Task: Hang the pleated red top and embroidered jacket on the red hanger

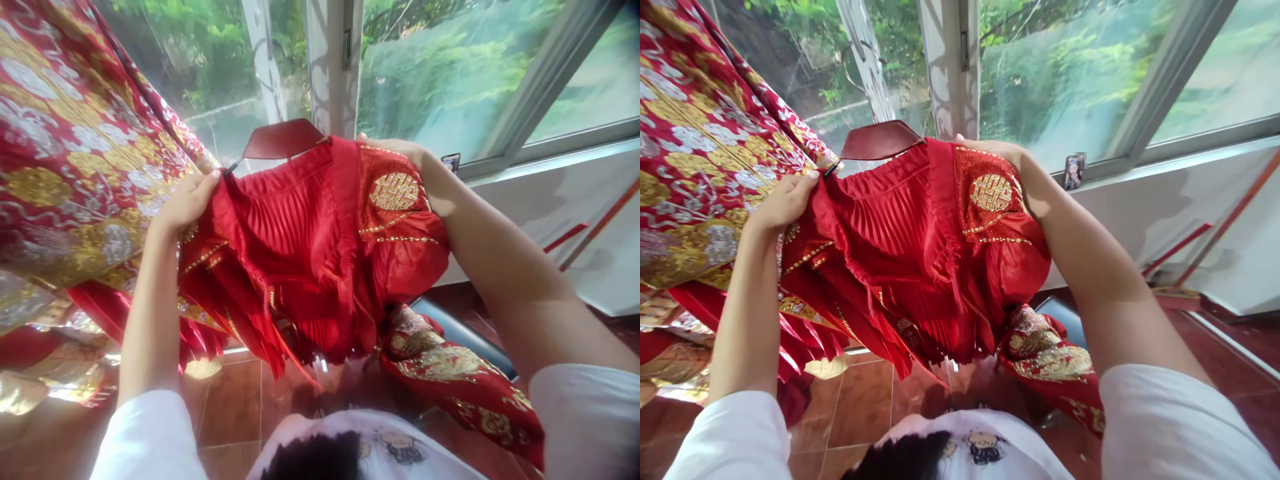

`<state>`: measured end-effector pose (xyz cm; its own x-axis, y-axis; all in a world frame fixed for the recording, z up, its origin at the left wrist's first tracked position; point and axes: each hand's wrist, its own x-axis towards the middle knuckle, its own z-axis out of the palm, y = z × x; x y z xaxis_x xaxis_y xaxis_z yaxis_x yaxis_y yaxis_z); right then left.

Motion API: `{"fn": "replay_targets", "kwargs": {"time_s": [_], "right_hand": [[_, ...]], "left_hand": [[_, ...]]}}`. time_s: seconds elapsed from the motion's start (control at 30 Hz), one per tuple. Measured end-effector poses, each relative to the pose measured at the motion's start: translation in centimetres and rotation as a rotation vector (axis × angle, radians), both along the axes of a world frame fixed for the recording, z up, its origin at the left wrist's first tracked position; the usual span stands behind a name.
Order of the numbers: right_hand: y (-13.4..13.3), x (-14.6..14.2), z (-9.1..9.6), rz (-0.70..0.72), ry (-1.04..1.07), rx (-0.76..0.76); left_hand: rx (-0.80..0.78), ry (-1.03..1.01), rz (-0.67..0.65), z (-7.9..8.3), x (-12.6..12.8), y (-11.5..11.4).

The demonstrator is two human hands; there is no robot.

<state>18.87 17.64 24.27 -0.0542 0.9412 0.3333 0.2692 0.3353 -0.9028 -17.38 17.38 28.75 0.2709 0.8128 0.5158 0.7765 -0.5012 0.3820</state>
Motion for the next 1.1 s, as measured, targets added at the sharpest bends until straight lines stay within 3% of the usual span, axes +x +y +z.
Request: {"fn": "replay_targets", "kwargs": {"time_s": [0.1,0.2,0.3,0.37,0.47,0.57,0.7,0.8,0.9,1.0,1.1], "right_hand": [[2.3,1.3,0.7,-0.119,-0.149,0.03],[3.0,2.7,1.5,-0.323,-0.112,0.286],[-0.2,2.1,1.1,-0.571,-0.295,0.522],[-3.3,0.2,0.0,-0.673,-0.534,0.496],[-6.4,-3.3,-2.2,-0.669,-0.718,0.391],[-6.6,-5.0,-3.8,-0.631,-0.724,0.404],[-5.8,-4.0,-3.2,-0.571,-0.716,0.343],[-6.3,-3.1,-1.2,-0.605,-0.757,0.263],[-7.6,-3.0,0.7,-0.734,-0.824,0.207],[-8.6,-2.5,1.8,-0.852,-0.917,0.19],[-7.8,-0.8,1.8,-0.773,-0.881,0.195]], "left_hand": [[0.029,-0.038,0.003,-0.5,0.0,0.0],[0.067,-0.058,0.021,-1.0,0.1,0.2],[0.074,-0.056,0.041,-1.2,0.1,0.4],[0.078,-0.052,0.061,-1.2,0.2,0.4],[0.083,-0.034,0.092,-1.1,0.4,0.1],[0.084,-0.012,0.127,-0.8,0.4,-0.6],[0.139,0.067,0.217,-0.4,1.3,-2.3],[0.367,0.212,0.251,0.0,4.5,-3.3],[0.557,0.371,0.124,0.8,9.9,-3.0],[0.547,0.506,-0.037,1.8,15.3,-1.1],[0.415,0.604,0.016,2.4,18.4,0.9]]}}
